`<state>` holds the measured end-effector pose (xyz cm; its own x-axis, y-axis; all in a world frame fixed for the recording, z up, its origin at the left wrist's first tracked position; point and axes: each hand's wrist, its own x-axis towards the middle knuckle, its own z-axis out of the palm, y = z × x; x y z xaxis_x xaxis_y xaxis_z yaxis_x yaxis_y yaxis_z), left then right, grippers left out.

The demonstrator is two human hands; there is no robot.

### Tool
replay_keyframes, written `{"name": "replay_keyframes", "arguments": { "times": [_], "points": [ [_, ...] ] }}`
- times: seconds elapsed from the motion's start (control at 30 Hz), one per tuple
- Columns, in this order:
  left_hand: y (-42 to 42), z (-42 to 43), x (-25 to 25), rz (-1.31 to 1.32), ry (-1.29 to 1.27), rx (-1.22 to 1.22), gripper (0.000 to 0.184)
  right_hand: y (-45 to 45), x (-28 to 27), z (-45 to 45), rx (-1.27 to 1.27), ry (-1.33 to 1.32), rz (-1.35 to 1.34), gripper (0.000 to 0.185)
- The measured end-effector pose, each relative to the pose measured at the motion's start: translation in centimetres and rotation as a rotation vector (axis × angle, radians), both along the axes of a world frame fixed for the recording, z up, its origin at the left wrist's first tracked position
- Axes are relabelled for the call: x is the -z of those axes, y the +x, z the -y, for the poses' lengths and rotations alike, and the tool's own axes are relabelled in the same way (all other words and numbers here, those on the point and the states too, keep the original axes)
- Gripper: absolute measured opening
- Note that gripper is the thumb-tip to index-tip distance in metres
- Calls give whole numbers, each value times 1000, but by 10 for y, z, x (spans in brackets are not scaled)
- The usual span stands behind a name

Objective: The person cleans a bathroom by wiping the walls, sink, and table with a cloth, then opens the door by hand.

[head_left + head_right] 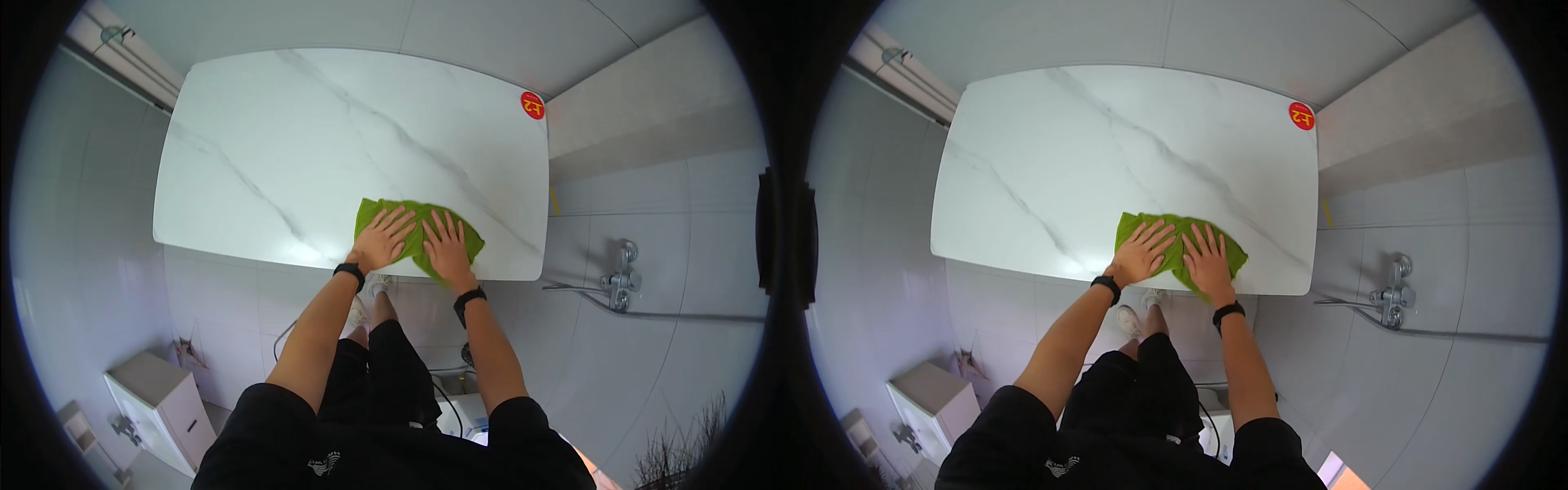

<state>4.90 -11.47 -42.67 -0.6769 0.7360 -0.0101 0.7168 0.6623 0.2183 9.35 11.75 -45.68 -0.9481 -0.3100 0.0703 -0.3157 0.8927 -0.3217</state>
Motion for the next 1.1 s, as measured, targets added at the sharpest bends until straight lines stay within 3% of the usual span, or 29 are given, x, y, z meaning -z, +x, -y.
{"name": "replay_keyframes", "arguments": {
  "times": [0.33, 0.5, 0.73, 0.8, 0.93, 0.97, 1.0, 1.1],
  "points": [
    [6, -32, 63, -131, -125, -235, 57, -40, 58, -13, -33, 90, -212, 49],
    [21, -44, 91, -182, -47, -359, 58, -42, 80, -13, -38, 165, -254, 50],
    [31, -17, 90, -381, -52, -260, 57, -6, 74, 24, 128, 193, -152, 55],
    [27, -13, 97, -323, -40, -172, 57, 10, 80, 32, 213, 239, -54, 57],
    [32, -10, 104, -367, -67, -161, 56, 29, 83, 42, 280, 227, -123, 57],
    [35, -10, 111, -419, -51, -170, 55, 37, 89, 44, 284, 234, -149, 57],
    [39, -13, 153, -384, -36, -157, 54, 48, 124, 45, 299, 257, -87, 57],
    [74, 6, 173, -298, -44, -195, 55, 80, 149, 60, 235, 275, -120, 56]
  ]
}}
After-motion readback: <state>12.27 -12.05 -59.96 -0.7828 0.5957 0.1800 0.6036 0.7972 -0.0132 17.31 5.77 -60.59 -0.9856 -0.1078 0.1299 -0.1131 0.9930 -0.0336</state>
